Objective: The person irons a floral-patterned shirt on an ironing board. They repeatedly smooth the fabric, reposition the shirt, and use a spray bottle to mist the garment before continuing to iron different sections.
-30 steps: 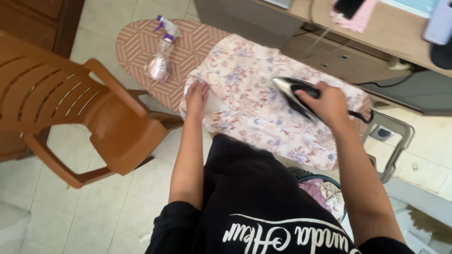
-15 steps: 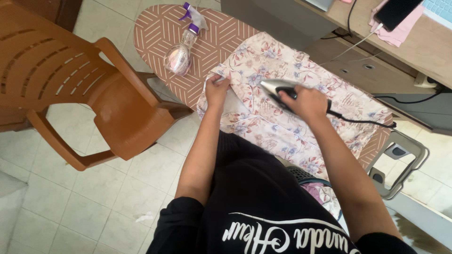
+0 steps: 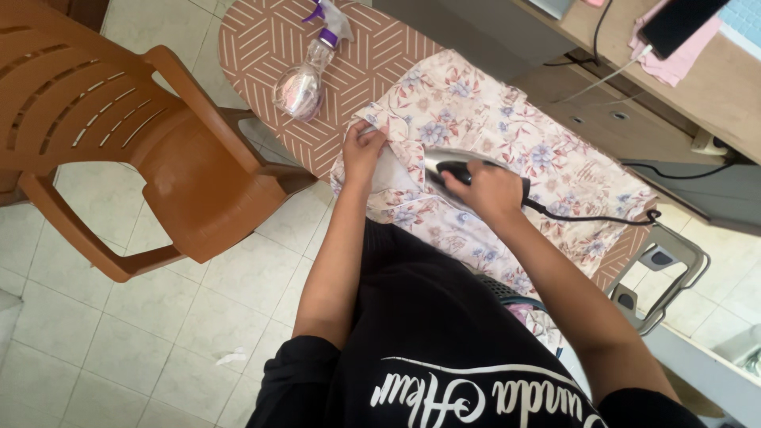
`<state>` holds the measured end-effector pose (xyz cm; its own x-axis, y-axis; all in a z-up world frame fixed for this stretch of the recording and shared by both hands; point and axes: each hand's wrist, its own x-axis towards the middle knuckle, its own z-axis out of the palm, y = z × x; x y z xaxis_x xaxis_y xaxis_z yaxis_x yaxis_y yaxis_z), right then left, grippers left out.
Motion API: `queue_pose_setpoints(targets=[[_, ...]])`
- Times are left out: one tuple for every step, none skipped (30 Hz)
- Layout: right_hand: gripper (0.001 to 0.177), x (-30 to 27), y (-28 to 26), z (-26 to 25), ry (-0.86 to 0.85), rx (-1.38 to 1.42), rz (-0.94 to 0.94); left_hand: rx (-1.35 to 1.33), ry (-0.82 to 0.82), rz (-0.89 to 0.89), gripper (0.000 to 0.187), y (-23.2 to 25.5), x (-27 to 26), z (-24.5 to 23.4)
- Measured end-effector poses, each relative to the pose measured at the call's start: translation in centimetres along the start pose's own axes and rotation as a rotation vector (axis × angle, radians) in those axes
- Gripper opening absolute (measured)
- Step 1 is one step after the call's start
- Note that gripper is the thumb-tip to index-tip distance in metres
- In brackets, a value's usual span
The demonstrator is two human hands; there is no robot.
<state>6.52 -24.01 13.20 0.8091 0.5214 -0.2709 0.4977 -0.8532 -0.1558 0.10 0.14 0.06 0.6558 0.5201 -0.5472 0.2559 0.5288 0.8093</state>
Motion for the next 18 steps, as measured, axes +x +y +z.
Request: queue_pose_setpoints(targets=[[0.064,0.5,-0.2,-0.3,0.018,0.010,0.028,-0.008,-0.005,0.010,0.054,-0.2,0.1,0.0],[0.065,1.2,-0.3,-0.6,-0.030,0.024,0.097,-0.004,-0.001,0.008,0.053,-0.4,0.2,-0.1],[0.066,2.1,-0.4,-0.8,-0.077,0.038,0.166,0.001,0.004,0.006,0.053,-0.6,0.4,0.0],[0.067,2.8,-0.6,-0.9,-0.128,0.052,0.233,0.006,0.011,0.002,0.052,-0.8,0.4,-0.1],[0.065,3.5,-0.8,-0.9,-0.024,0.046,0.208,0.006,0.012,0.022,0.053,-1.1,0.6,-0.1],[0.062,4.0,-0.8,-0.9,0.078,0.043,0.184,0.009,0.013,0.039,0.054,-1.3,0.7,0.0],[0.059,4.5,-0.9,-0.9,0.179,0.040,0.160,0.011,0.013,0.056,0.054,-1.5,0.6,-0.1],[0.060,5.1,-1.0,-0.8,0.173,0.045,0.143,0.004,0.018,0.065,0.058,-1.7,0.5,0.0],[0.061,5.7,-1.2,-0.8,0.166,0.049,0.126,-0.003,0.022,0.074,0.062,-1.8,0.4,0.0],[0.062,6.2,-1.5,-0.9,0.164,0.054,0.110,-0.009,0.024,0.086,0.066,-1.7,0.4,0.1],[0.061,6.4,-1.7,-1.0,0.136,0.044,0.071,0.012,0.036,0.084,0.068,-1.8,0.4,0.2],[0.060,6.6,-1.9,-1.1,0.108,0.035,0.035,0.035,0.046,0.081,0.069,-1.8,0.3,0.2],[0.060,6.7,-2.2,-1.3,0.080,0.027,0.000,0.058,0.055,0.078,0.071,-1.9,0.3,0.2],[0.059,6.8,-2.3,-1.5,0.078,0.025,0.005,0.056,0.054,0.100,0.070,-2.0,0.3,0.3],[0.059,6.7,-2.5,-1.6,0.076,0.024,0.010,0.054,0.054,0.122,0.070,-2.1,0.3,0.3],[0.059,6.8,-2.5,-1.6,0.075,0.021,0.015,0.050,0.052,0.145,0.070,-2.2,0.3,0.4],[0.059,7.1,-2.5,-1.7,0.075,0.036,0.068,0.057,0.054,0.139,0.070,-2.4,0.2,0.5],[0.059,7.6,-2.4,-1.7,0.075,0.052,0.119,0.064,0.058,0.132,0.070,-2.5,0.1,0.4]])
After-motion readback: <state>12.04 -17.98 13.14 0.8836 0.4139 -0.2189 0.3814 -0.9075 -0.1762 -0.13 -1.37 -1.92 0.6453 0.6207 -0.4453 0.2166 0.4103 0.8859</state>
